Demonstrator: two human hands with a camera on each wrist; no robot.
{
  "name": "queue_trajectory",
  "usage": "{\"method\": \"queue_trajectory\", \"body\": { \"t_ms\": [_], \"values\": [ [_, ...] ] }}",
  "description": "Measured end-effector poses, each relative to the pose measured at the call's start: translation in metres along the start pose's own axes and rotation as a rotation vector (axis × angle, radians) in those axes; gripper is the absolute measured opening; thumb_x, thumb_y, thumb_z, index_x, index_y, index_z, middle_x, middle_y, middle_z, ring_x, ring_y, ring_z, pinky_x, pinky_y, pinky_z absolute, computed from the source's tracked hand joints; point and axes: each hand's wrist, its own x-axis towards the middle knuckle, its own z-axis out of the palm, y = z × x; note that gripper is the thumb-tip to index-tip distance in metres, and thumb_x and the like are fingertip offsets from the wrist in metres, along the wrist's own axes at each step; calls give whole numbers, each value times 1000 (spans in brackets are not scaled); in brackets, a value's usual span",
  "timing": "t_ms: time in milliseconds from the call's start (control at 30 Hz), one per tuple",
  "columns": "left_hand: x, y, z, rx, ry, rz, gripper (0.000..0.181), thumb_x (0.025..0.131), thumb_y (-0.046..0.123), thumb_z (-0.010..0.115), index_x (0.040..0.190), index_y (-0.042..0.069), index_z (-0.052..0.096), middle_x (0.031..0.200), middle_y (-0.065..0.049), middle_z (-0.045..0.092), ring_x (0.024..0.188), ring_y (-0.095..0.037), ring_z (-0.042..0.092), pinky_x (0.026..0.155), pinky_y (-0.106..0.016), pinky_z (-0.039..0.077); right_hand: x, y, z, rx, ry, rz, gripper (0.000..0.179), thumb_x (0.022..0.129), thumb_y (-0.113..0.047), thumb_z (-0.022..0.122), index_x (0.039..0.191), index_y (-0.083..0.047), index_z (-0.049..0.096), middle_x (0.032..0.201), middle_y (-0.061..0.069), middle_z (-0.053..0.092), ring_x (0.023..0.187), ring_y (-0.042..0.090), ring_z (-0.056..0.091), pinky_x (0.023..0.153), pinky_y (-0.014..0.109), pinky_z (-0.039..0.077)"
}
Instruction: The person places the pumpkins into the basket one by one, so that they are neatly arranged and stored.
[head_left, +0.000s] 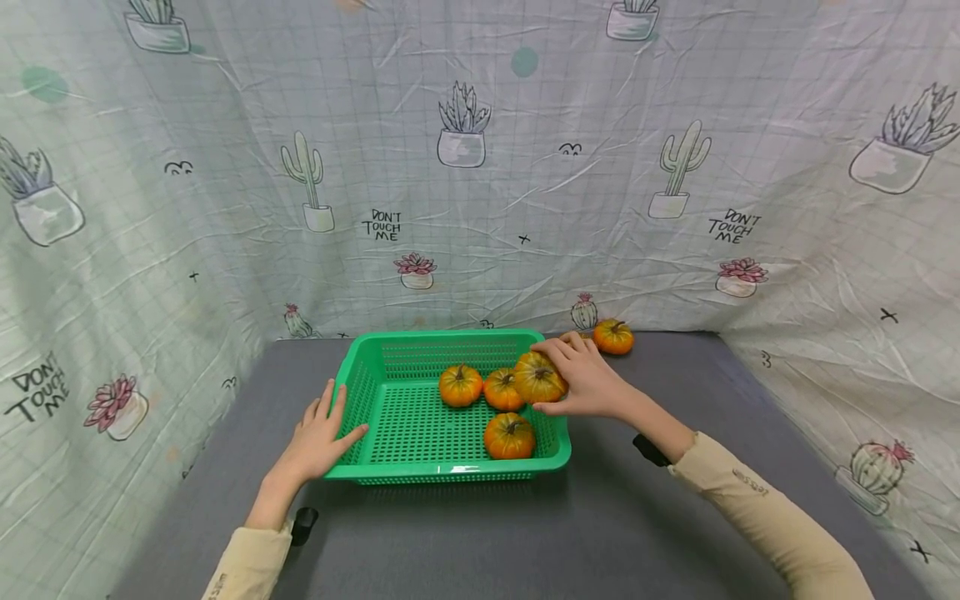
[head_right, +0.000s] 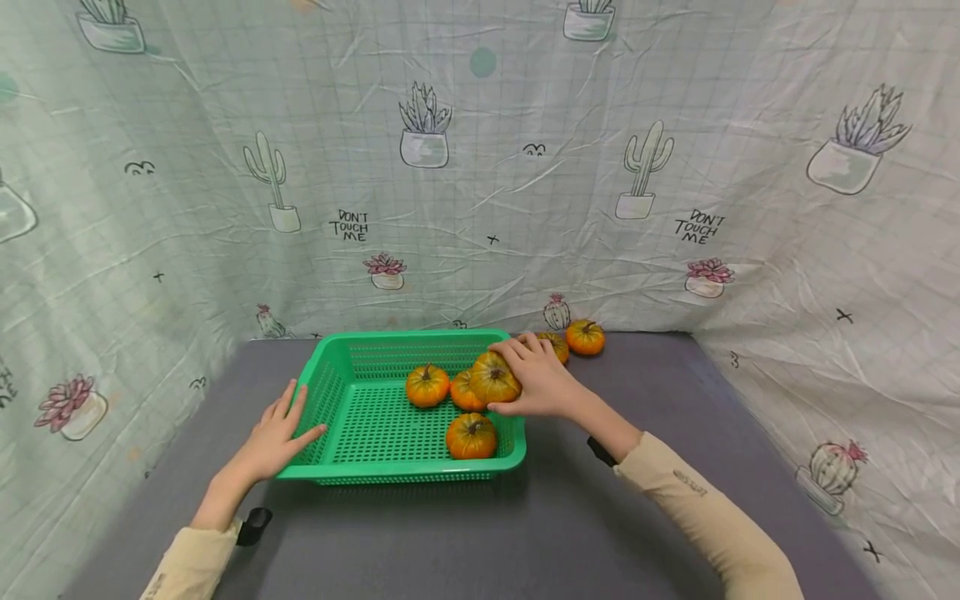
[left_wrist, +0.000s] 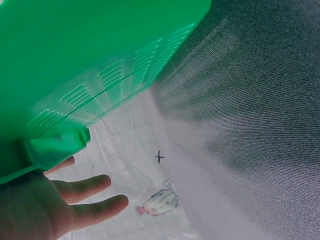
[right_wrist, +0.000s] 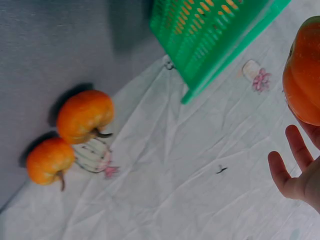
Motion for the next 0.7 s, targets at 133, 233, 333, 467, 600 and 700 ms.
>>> {"method": "queue_trajectory", "body": {
  "t_ms": [133,233,333,467,600,700],
  "values": [
    [-1,0,-1,0,0,0,85,88,56,38,144,0,5,148,-23,-3,128,-53,10,92,-70,18,11,-8,-3,-14,-30,-46,76,67,-56,66,127,-15,44,120,1,50,100,20,37,83,42,32],
    [0,0,-1,0,2,0,84,89,54,40,144,0,6,148,-23,-3,127,-53,10,92,-70,18,19,-14,-5,-26,-51,-80,74,68,-57,65,126,-15,44,120,0,49,102,20,37,84,42,32],
    [0,0,-1,1,2,-1,84,89,54,39,144,0,6,148,-23,-3,127,-53,10,92,-70,18,28,-20,-7,-47,-76,-106,73,69,-58,63,125,-16,44,120,0,49,101,20,37,82,40,31],
    [0,0,-1,1,-2,-3,86,88,57,38,144,0,5,148,-23,-3,128,-53,10,93,-70,18,40,-28,-10,-69,-105,-134,72,68,-59,63,122,-14,45,117,1,49,99,19,36,81,39,31],
    [0,0,-1,-1,-2,-3,84,89,55,39,144,0,6,148,-23,-3,128,-53,10,93,-70,18,49,-36,-12,-87,-135,-145,73,68,-61,62,121,-14,45,116,1,49,99,19,36,82,40,31],
    [0,0,-1,-2,2,-2,82,89,51,41,144,0,6,148,-23,-3,127,-53,10,92,-70,18,56,-41,-12,-85,-153,-140,73,69,-61,61,123,-15,44,117,1,49,101,20,37,83,41,32]
  ]
}}
